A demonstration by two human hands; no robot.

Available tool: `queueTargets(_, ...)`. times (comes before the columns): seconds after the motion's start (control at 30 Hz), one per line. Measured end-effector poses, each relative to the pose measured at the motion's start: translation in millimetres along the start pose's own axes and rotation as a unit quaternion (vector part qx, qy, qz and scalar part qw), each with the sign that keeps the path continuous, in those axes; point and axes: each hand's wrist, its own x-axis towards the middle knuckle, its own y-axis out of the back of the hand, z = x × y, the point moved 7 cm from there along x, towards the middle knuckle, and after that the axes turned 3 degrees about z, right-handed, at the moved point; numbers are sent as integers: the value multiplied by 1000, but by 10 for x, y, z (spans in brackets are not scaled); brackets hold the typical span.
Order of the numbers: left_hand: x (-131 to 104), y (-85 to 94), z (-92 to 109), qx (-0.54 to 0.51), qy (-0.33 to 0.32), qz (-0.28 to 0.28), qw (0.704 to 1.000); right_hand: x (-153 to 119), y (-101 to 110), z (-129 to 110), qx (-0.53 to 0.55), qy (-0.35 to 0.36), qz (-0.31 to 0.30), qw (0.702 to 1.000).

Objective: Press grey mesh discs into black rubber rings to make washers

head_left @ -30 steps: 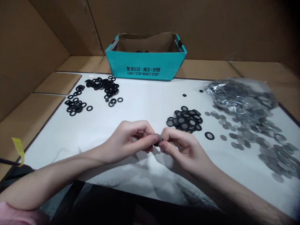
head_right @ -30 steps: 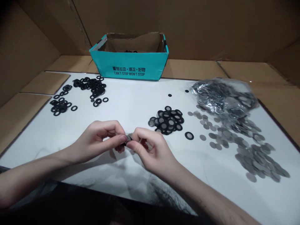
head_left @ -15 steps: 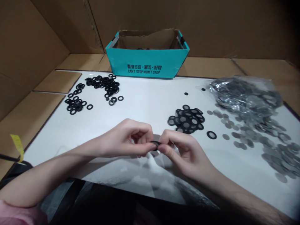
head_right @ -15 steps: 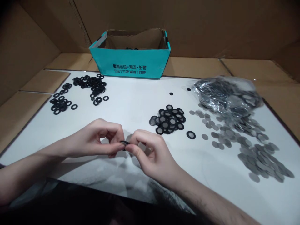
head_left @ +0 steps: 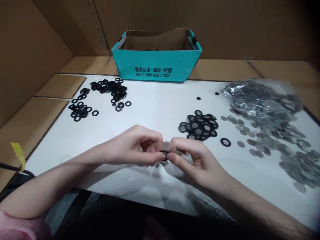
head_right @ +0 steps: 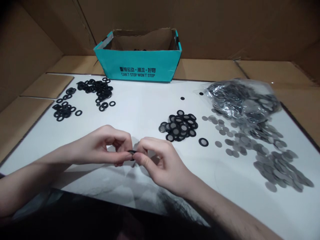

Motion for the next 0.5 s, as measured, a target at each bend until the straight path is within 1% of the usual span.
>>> queueTargets(0.1, -2, 13, 3, 10, -5, 18, 1000, 18, -10, -55, -44, 47, -33, 997)
queueTargets(0.17, -8, -3, 1, 7, -4, 28, 1000, 25, -10, -54, -54, 55, -39, 996)
queueTargets(0.27, -20, -27, -8, -21, 0, 49, 999, 25, 17, -28, -51, 48, -16, 997)
queueTargets(0.37, -31, -26, -15, -60, 1, 67, 996, 10, 25, 16, -18, 22, -1, 1000)
queueTargets(0.5, -35, -20, -3, -61, 8, 38, 997, -15, 13, 26, 5, 10, 3, 1000)
